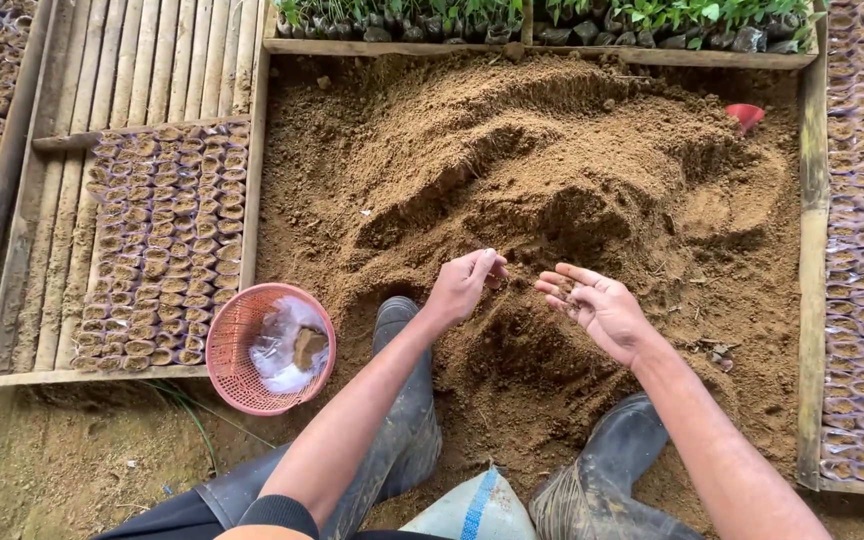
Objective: Filling small plastic bags with soil and arranging them in a wooden tray for seedlings.
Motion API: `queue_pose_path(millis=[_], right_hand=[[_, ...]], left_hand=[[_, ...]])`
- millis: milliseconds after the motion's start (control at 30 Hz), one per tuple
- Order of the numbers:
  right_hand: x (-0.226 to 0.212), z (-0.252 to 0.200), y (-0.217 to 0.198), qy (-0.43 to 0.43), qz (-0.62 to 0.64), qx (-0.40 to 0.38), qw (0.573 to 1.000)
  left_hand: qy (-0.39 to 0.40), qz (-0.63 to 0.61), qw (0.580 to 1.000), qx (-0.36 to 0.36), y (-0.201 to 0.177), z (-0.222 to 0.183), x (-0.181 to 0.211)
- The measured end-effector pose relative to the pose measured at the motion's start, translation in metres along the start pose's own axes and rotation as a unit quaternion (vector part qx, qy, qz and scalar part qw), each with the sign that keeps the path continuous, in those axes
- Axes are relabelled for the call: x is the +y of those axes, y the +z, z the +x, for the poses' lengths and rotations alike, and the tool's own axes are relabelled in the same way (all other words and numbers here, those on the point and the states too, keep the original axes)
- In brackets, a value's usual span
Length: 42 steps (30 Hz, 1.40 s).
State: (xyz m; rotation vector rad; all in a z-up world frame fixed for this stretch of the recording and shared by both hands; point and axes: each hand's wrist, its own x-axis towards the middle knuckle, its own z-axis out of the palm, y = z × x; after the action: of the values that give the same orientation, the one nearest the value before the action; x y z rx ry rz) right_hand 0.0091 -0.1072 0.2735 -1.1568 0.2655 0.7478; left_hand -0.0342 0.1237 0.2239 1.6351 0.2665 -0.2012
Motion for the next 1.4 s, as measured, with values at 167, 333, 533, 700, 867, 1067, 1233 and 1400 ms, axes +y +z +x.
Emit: queue_pose_path(millis=[167,333,533,700,867,1067,1233,1400], right_hand=[[-0.003,-0.007,0.011,-0.009,-0.02,-0.007,1.0],[0.012,0.002,0.003,-0.031,-0.056,0.008,0.998],[0.032,0.017,-0.013,-0.097,-0.147,0.045,0.983],[0.055,0.034,-0.022,-0.11,-0.178,0.059,0.976],[0.065,0.031,-0.007,-0.136,-0.159,0.057,0.976],[0.055,0.024,0.006,-0.136,-0.133,0.061,0.98],[0.053,0.026,0.002,-0.128,-0.141,0.056,0.98],[0.049,0.024,0.005,-0.138,-0.144,0.068,0.978]], left_hand=[[0.016,0.002,1.0,-0.007,0.007,-0.004,0.012],[0.033,0.058,0.997,-0.031,0.011,-0.012,0.021],[0.052,0.093,0.993,-0.051,0.014,-0.015,0.024],[0.114,0.118,0.982,-0.091,0.022,-0.017,0.029],[0.155,0.137,0.975,-0.085,0.027,-0.013,0.01],[0.157,0.08,0.983,-0.048,0.035,-0.012,-0.003],[0.118,0.006,0.993,-0.019,0.039,-0.016,-0.001],[0.138,0.031,0.99,0.006,0.045,-0.017,-0.006]])
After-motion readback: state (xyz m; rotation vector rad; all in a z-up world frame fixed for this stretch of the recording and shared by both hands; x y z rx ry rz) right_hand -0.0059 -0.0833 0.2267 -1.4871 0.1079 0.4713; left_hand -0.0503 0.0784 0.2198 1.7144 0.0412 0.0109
